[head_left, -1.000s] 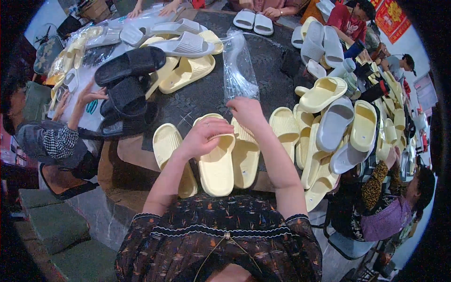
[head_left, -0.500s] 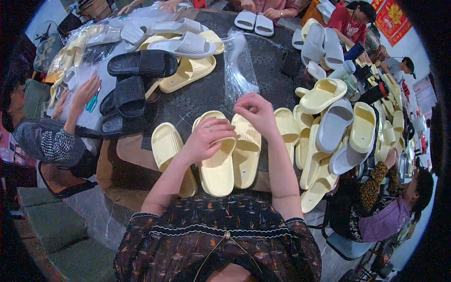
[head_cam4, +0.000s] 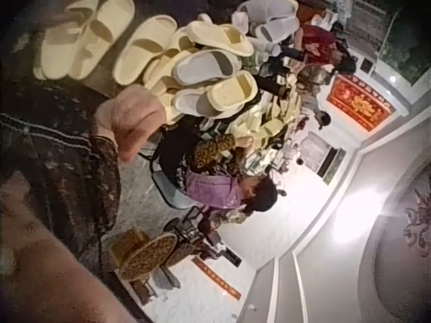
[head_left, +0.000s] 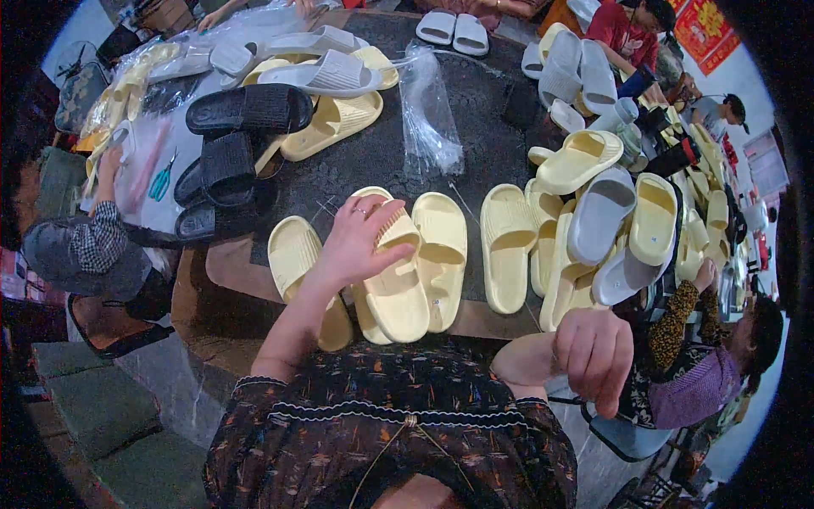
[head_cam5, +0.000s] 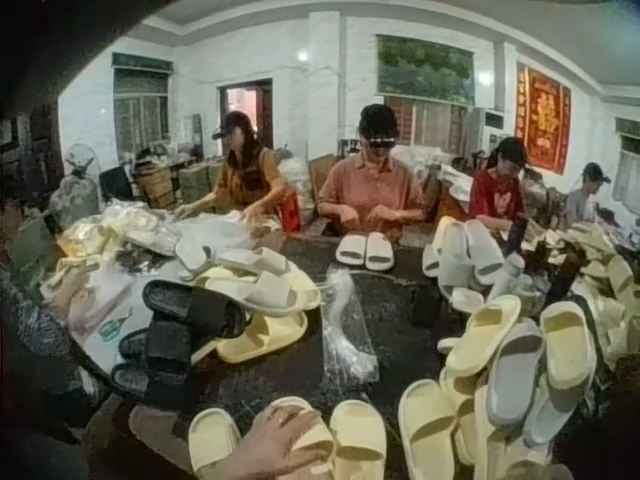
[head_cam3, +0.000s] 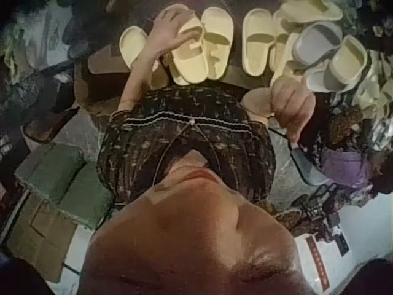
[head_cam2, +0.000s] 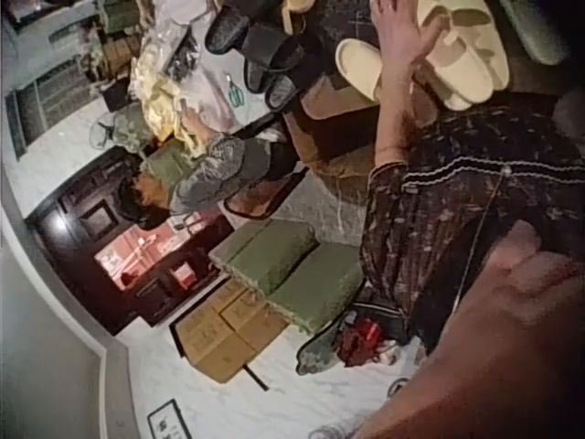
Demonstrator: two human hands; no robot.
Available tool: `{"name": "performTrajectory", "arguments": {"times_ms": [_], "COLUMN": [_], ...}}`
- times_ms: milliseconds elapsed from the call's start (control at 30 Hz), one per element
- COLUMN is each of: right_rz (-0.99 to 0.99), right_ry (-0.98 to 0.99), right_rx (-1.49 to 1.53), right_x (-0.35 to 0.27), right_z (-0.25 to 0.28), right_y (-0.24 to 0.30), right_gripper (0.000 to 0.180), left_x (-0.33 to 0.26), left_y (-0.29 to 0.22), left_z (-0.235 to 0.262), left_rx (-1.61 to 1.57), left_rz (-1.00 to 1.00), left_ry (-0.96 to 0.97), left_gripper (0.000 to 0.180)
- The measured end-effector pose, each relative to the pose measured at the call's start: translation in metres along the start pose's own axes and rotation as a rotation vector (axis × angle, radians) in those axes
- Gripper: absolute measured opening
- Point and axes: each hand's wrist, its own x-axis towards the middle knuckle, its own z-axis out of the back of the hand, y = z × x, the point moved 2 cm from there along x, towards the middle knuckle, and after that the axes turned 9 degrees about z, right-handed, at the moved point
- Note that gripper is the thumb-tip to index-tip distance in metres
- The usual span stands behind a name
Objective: Trimming loose threads and excess material from plastic sandals by hand.
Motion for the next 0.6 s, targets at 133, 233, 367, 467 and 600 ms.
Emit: {"name": "performTrajectory", "arguments": {"times_ms": [133, 233, 367, 467, 600], "right_rz": [0.098, -0.064, -0.736, -0.838, -0.838], "right_ry": [-0.113, -0.273, -0.931, -0.978, -1.046], "right_rx": [0.214, -0.153, -0.951, -1.018, -1.04], "right_x": [-0.016, -0.026, -0.053, -0.099, -0.109], "right_z": [-0.026, 0.0, 0.025, 0.052, 0.053], "right_y": [-0.004, -0.028, -0.067, -0.097, -0.089], "right_gripper": [0.013, 0.017, 0.009, 0.009, 0.01], "left_x": [0.004, 0.003, 0.007, 0.01, 0.008], "left_y": [-0.001, 0.002, -0.003, -0.007, -0.008], "left_z": [0.0, -0.002, 0.001, 0.0, 0.002], "left_rx": [-0.043, -0.031, -0.016, 0.007, 0.02], "left_rz": [0.014, 0.018, 0.013, -0.021, -0.024], "left_ry": [0.041, 0.06, 0.101, 0.132, 0.149], "left_gripper": [0.066, 0.066, 0.068, 0.068, 0.067]}}
